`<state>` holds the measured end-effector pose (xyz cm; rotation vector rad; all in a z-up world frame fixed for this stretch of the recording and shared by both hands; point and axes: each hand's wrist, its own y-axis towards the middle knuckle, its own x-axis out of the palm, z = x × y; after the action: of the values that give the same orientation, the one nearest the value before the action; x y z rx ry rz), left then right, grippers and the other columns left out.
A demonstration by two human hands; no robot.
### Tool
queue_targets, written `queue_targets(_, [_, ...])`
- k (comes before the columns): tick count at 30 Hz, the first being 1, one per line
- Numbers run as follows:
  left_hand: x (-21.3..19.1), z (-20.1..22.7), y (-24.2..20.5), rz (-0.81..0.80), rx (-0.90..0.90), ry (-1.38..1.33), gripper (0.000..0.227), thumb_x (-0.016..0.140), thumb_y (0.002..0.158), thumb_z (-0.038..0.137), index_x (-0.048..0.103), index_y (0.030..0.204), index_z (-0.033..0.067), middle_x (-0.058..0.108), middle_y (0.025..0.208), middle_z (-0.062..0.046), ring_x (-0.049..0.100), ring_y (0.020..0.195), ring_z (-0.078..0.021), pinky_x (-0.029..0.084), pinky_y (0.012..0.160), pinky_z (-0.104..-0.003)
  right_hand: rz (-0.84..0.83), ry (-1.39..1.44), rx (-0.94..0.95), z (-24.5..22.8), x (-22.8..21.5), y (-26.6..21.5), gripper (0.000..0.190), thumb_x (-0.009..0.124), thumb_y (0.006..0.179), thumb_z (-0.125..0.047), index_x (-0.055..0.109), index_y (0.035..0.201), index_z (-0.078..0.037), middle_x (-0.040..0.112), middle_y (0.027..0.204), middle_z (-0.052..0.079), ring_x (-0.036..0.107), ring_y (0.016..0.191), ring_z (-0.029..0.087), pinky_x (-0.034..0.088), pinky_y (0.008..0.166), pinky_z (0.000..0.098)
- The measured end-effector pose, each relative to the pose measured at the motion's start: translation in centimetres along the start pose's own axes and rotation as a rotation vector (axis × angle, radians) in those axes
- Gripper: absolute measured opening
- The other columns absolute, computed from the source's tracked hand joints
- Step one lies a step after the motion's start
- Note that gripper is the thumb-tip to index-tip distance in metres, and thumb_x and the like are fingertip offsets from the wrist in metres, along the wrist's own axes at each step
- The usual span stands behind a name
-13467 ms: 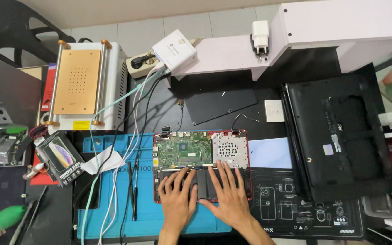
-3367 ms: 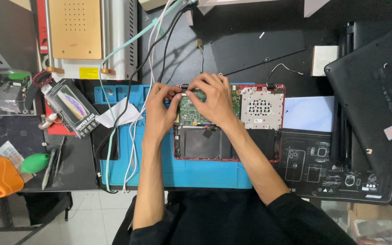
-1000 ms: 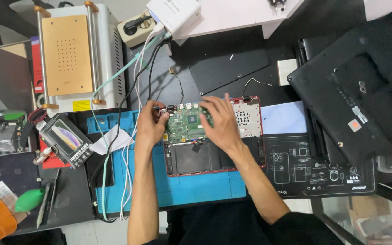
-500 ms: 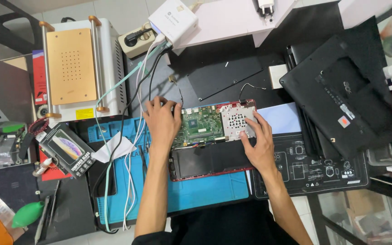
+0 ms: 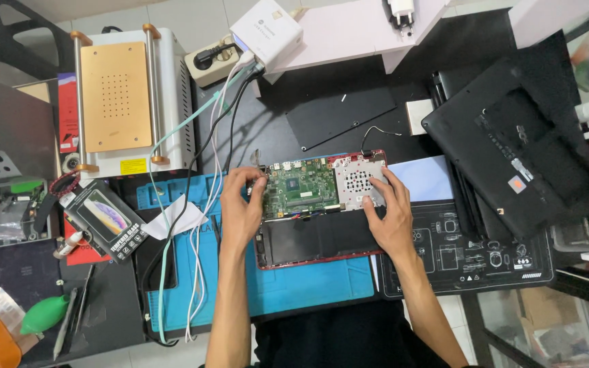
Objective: The person assembles a disassembled laptop on a workbench. They connect internal cables to the motherboard, place the battery into the chassis, and then position the bottom cover over the device.
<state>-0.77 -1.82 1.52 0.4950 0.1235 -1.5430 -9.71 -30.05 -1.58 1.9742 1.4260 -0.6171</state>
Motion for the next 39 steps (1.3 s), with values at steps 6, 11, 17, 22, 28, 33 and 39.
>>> queue_targets(6, [0.4,0.8,-3.3,0.106,-0.016,0.041,0.009,0.069,0.094,0.002,0.072,0.102,-0.0003,0.068,0.106,-0.012,0.065,0.105,-0.0278,0.05,0.093,-0.036,0.015,-0.009,-0.035,0.3,0.0,0.1,0.038,0.071,0.094,-0.015,0.065,0.13,-0.005,0.051,0.152,0.016,0.049,0.139,0.036,0.043,0.114,0.0462])
queue_targets(11, [2.0,-0.3,-4.8,0.197,-0.063,-0.009,0.011,0.069,0.095,0.004,0.074,0.104,0.001,0.072,0.102,-0.01,0.068,0.097,-0.0248,0.052,0.089,-0.033,0.026,-0.008,-0.039,0.4,0.1,0.1,0.039,0.071,0.093,-0.016,0.065,0.129,-0.006,0.052,0.151,0.015,0.05,0.138,0.036,0.044,0.112,0.0462])
queue_targets(17, [2.3,-1.0,-4.9,0.23,-0.044,0.042,0.008,0.07,0.095,0.007,0.074,0.1,0.0018,0.071,0.098,-0.009,0.065,0.091,-0.0234,0.05,0.084,-0.034,0.031,-0.009,-0.031,-0.2,-0.2,0.2,0.037,0.072,0.092,-0.017,0.067,0.128,-0.006,0.053,0.149,0.016,0.051,0.137,0.037,0.044,0.112,0.046])
queue_targets(22, [2.4,-1.8,-4.5,0.226,0.006,0.102,0.007,0.07,0.095,0.009,0.074,0.097,0.0031,0.07,0.094,-0.007,0.061,0.087,-0.0242,0.047,0.079,-0.035,0.039,0.003,-0.05,0.3,0.0,0.1,0.037,0.071,0.092,-0.018,0.067,0.128,-0.007,0.054,0.149,0.015,0.051,0.138,0.036,0.044,0.112,0.0456])
queue_targets(28, [2.5,-2.2,-4.4,0.226,0.048,0.134,0.008,0.068,0.096,0.011,0.072,0.093,0.0047,0.067,0.09,-0.006,0.059,0.085,-0.0249,0.043,0.079,-0.037,0.041,-0.008,-0.056,0.8,0.2,0.3,0.037,0.071,0.092,-0.019,0.068,0.127,-0.008,0.054,0.148,0.014,0.051,0.138,0.035,0.044,0.112,0.0455])
queue_targets(33, [2.4,-2.0,-4.8,0.242,0.053,0.149,0.008,0.067,0.096,0.012,0.07,0.093,0.0049,0.067,0.091,-0.006,0.058,0.085,-0.0261,0.042,0.079,-0.038,0.041,-0.022,-0.075,1.2,0.3,-0.2,0.036,0.07,0.092,-0.019,0.067,0.127,-0.008,0.054,0.148,0.013,0.051,0.139,0.035,0.043,0.113,0.0456])
queue_targets(39, [1.8,-1.0,-4.9,0.246,0.044,0.083,0.009,0.067,0.095,0.012,0.071,0.094,0.0046,0.067,0.09,-0.007,0.06,0.086,-0.0269,0.044,0.081,-0.039,0.038,-0.024,-0.065,1.2,0.4,0.1,0.036,0.07,0.092,-0.02,0.068,0.126,-0.007,0.054,0.149,0.013,0.051,0.139,0.034,0.043,0.112,0.046])
